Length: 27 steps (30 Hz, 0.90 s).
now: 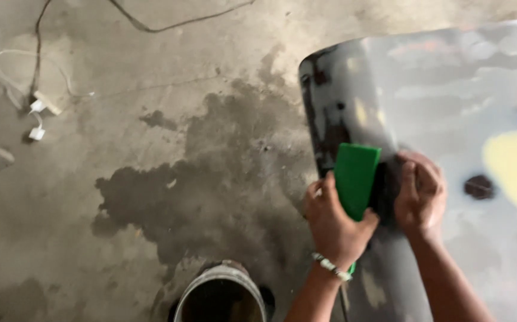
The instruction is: The person uses a green sanding block to sand the surface of a car hood. They move the block back and forth across the metal, focusing on the edges and flat areas. A bucket of water and a blue cloth are visible nearby on the hood.
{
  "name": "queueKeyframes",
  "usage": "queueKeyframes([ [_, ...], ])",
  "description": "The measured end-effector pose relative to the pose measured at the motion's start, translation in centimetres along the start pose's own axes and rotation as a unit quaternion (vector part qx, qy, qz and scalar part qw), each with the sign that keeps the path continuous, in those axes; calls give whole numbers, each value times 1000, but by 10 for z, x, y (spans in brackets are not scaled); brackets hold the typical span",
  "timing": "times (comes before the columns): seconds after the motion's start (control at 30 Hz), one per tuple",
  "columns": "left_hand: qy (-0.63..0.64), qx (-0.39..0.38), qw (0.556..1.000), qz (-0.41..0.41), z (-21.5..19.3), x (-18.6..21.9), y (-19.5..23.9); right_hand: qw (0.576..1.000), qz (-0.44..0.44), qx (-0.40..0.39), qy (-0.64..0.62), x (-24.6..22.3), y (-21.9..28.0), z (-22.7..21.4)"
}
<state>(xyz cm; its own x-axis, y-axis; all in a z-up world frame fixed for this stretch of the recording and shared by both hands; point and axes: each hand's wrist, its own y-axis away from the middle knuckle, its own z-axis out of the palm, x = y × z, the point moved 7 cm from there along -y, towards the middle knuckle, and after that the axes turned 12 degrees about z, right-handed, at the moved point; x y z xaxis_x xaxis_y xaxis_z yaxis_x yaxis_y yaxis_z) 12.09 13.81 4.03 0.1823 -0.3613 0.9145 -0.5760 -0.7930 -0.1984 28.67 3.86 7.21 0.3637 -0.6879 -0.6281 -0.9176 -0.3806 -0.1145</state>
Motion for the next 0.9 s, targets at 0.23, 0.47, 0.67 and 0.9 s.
queueKeyframes([
  [0.23, 102, -7, 988, -114, -1, -14, -2, 980, -158, -42, 112, -53, 10, -1],
  [0.47, 106, 2, 987, -122, -5, -16, 1, 995, -62, -75, 24, -13, 0, 4],
  [0.67, 40, 25, 996, -73, -4, 1, 2, 986, -75, -146, 6, -24, -4, 3],
  [0.9, 15, -15, 994, -109, -2, 2, -5, 990, -43, -130, 21, -3, -4, 5],
])
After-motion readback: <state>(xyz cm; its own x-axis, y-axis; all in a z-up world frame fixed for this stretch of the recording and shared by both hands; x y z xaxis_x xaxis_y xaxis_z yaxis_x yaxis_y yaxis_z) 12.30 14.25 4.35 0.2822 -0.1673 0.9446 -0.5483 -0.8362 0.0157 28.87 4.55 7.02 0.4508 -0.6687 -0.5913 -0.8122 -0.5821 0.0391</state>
